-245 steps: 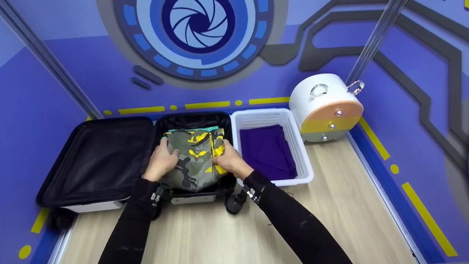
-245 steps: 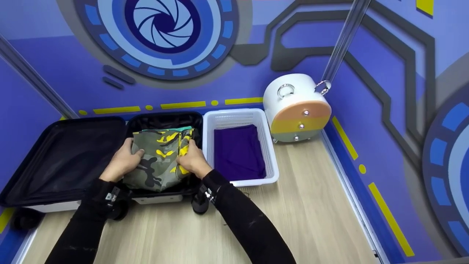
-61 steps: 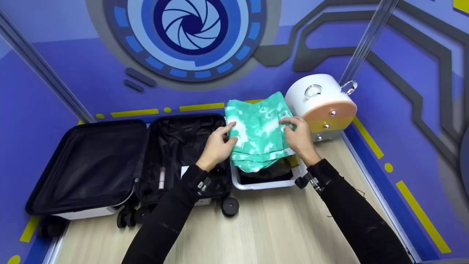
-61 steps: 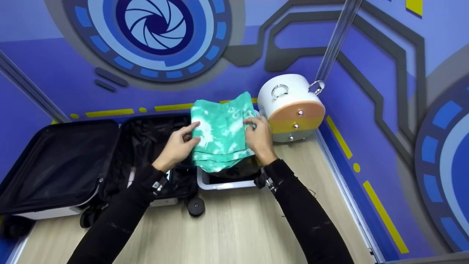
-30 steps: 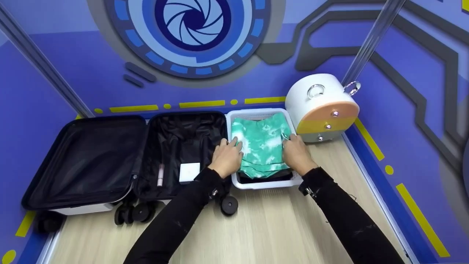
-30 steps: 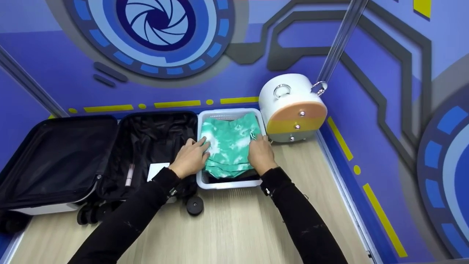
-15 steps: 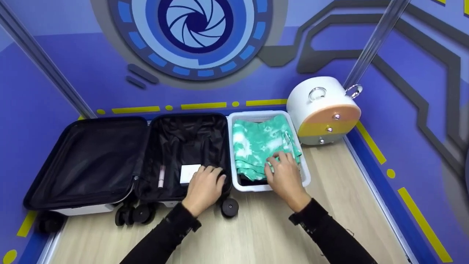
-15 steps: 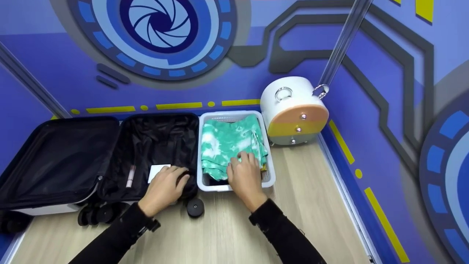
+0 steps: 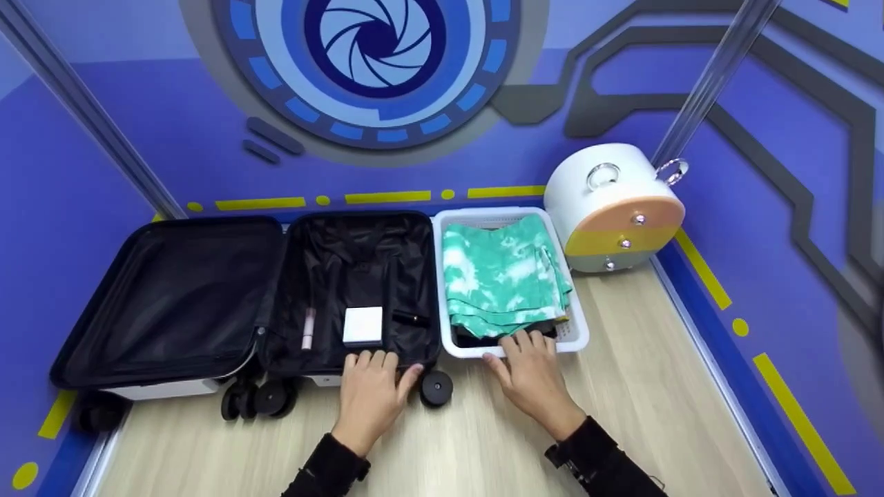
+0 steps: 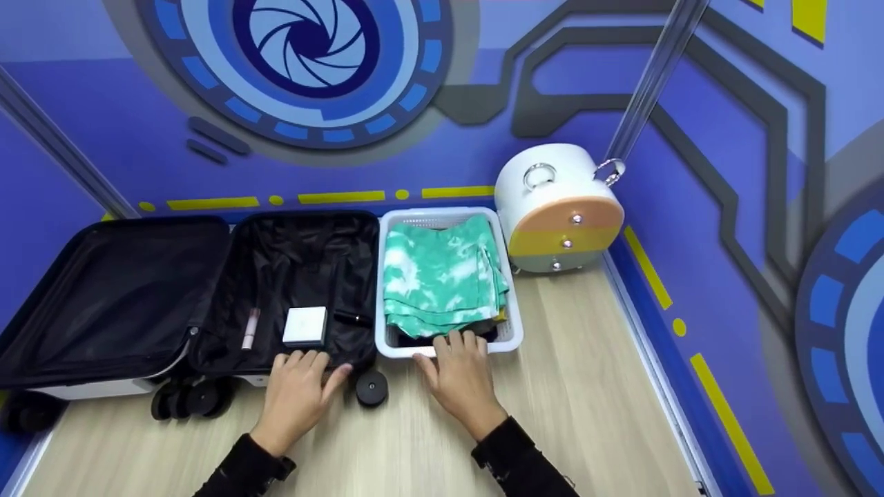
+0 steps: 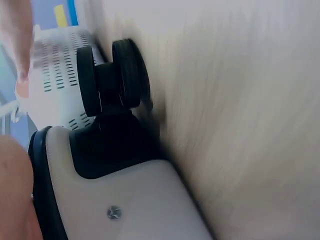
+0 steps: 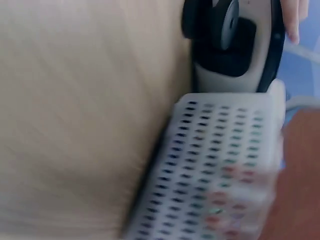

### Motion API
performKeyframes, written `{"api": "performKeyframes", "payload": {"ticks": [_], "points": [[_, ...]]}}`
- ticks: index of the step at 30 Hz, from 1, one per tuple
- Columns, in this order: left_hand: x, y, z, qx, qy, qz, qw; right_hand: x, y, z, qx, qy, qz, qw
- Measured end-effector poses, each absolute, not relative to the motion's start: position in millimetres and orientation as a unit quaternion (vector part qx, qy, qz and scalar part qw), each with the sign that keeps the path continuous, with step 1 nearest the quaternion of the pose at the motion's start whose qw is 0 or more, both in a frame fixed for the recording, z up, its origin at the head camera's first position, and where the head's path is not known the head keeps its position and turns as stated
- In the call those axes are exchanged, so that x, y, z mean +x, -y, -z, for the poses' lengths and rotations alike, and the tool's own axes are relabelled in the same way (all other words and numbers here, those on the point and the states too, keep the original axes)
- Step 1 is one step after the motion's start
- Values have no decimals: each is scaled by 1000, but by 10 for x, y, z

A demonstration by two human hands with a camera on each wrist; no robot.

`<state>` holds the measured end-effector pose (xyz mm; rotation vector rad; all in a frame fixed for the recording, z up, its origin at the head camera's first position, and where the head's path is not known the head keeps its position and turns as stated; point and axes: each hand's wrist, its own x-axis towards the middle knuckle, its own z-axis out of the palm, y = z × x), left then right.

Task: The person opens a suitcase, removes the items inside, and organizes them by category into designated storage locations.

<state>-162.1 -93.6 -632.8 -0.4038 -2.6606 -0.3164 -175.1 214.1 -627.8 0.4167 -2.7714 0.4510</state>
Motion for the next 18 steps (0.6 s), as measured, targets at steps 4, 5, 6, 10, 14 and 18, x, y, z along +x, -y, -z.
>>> {"api": "performKeyframes", "payload": {"ticks": [4, 5, 6, 10, 14, 18], "points": [[-1579, 954, 6368, -148, 962, 113, 197, -1739, -2146, 6342, 152, 964, -160, 150], [-1580, 956, 6376, -148, 962, 113, 197, -1742, -2144, 6345, 152, 964, -158, 151], [-1576, 957, 6384, -147, 963, 113, 197, -1741, -2141, 6348, 153, 964, -155, 151], [-1598, 939, 6385, -144, 962, 109, 207, -1799, -2147, 6338, 156, 964, -139, 162], [-1576, 941, 6391, -140, 963, 113, 201, -1894, -2130, 6345, 162, 963, -135, 168], [-1579, 933, 6375, -139, 964, 116, 195, -2061, -2130, 6317, 162, 964, -138, 159]]}}
